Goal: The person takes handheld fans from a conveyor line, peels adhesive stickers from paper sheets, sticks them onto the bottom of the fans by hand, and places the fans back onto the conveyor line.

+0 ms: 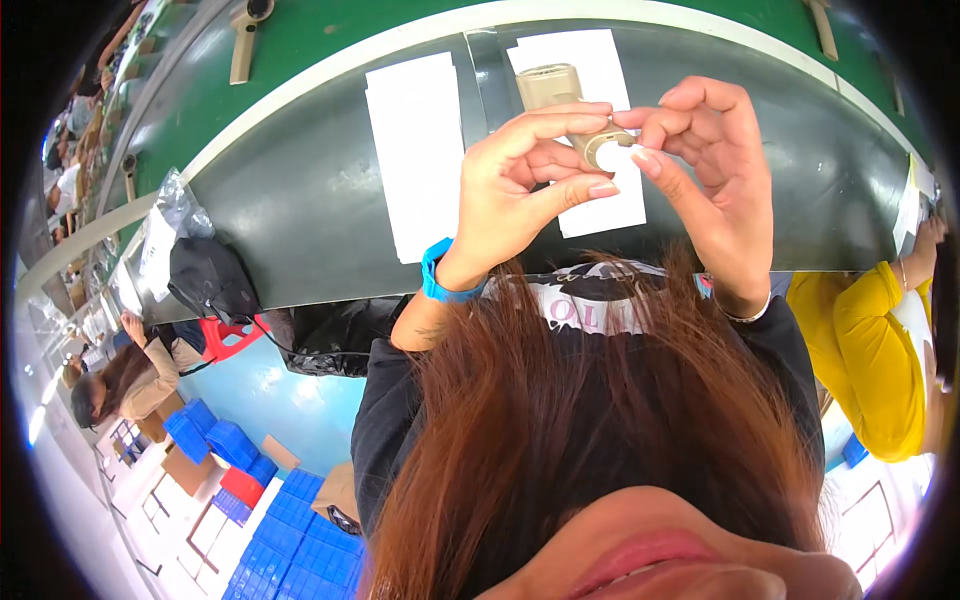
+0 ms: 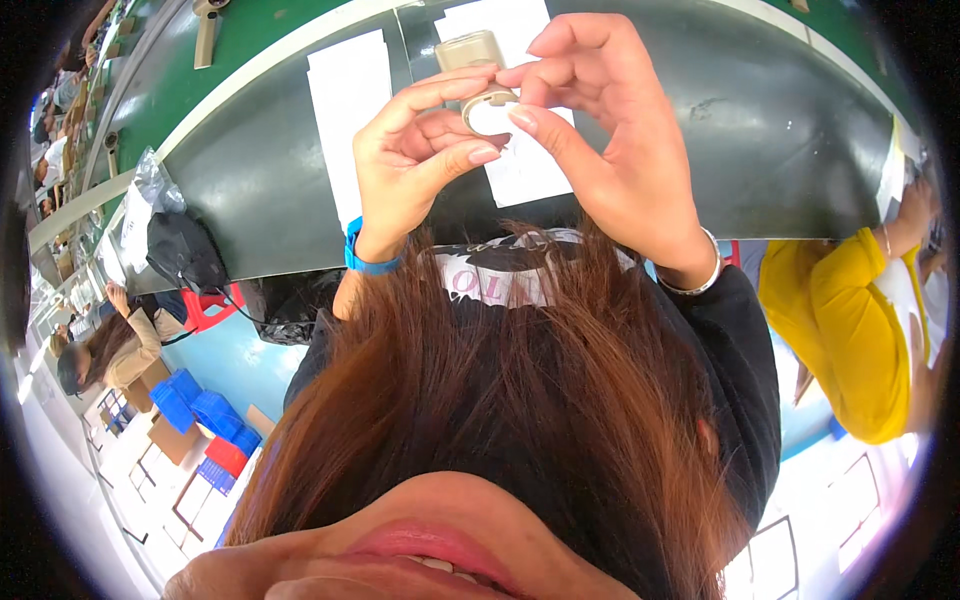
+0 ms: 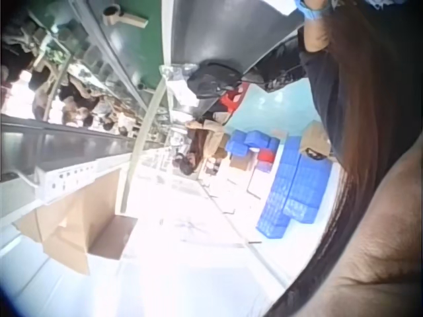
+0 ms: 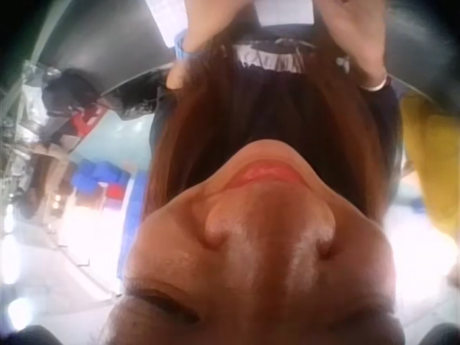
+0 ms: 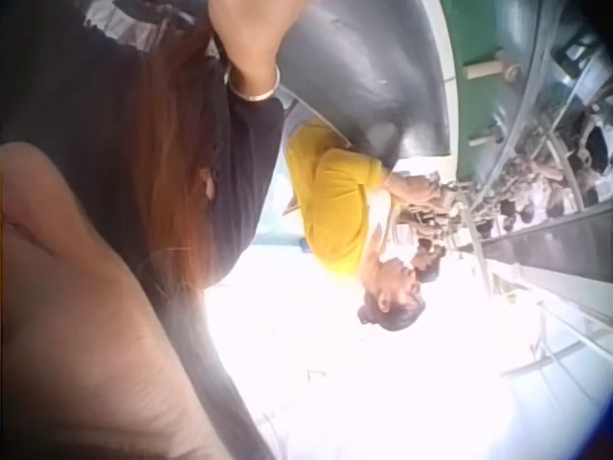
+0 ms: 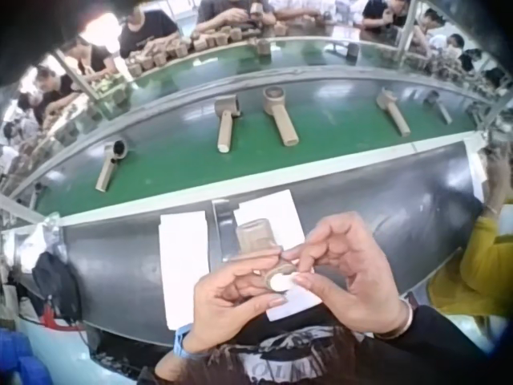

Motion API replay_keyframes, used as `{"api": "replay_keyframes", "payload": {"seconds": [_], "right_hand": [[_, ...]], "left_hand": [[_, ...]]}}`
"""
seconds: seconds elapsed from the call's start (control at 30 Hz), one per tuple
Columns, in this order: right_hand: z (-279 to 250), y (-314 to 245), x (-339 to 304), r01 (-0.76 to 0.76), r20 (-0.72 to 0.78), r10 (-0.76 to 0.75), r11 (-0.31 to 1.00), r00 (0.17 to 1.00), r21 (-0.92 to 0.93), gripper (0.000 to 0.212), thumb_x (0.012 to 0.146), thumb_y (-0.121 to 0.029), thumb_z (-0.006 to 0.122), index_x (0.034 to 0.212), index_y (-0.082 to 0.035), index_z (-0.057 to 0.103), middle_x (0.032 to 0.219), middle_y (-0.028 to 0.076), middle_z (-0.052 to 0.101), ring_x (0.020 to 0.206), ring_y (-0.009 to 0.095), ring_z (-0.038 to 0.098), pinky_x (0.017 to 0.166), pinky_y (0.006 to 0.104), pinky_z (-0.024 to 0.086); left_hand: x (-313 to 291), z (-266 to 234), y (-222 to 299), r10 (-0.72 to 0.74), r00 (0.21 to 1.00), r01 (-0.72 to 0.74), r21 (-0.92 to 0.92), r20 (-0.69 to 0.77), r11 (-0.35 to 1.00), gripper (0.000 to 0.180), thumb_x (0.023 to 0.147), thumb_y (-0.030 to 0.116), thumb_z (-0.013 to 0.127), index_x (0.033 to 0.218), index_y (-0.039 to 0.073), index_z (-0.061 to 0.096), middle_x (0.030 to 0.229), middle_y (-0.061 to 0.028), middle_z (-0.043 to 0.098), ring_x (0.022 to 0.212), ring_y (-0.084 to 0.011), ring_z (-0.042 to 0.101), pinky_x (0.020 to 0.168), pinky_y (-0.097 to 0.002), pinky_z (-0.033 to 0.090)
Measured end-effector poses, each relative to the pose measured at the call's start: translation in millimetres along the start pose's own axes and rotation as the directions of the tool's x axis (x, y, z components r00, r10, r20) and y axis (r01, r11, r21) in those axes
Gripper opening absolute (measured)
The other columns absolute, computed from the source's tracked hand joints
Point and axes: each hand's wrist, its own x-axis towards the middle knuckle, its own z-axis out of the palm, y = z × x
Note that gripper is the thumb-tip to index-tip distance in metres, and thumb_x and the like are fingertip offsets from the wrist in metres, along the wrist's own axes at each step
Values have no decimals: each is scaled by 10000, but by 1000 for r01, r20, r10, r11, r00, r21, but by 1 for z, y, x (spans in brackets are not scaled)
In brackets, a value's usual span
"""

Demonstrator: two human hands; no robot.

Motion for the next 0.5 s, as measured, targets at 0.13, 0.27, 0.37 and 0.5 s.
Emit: {"api": "replay_keyframes", "payload": {"seconds": [0.13,0.27,0.37,0.5], "right_hand": [[-3,5,-1,-53,-10,55,987,998,154,356,857,65,565,1153,-30,393,882,52,547,1043,217,582,874,301,439],[-2,5,-3,-39,-19,43,982,999,184,347,865,56,561,1156,-29,391,899,55,542,1043,224,584,870,301,438],[-1,6,-3,-39,-18,43,977,999,209,348,867,54,559,1157,-30,388,900,54,542,1050,231,583,873,304,437],[-1,7,-3,-18,-38,27,977,999,211,343,865,62,557,1150,-30,391,897,55,542,1056,238,581,873,306,442]], "left_hand": [[-2,-1,-2,-24,999,23,-6,-41,1000,303,813,-80,623,1111,-68,569,1179,-190,575,833,-190,660,709,-282,576],[-4,3,2,-20,994,19,-8,-107,1000,208,878,-19,574,1081,-47,608,1141,-166,603,815,-164,658,661,-253,572],[-4,5,5,-8,990,12,23,-139,1000,205,894,-19,544,1087,-46,607,1143,-169,601,805,-173,659,652,-254,572],[-6,5,7,-5,992,9,33,-125,999,213,903,-20,521,1098,-45,604,1161,-178,590,821,-187,658,670,-266,573]]}}
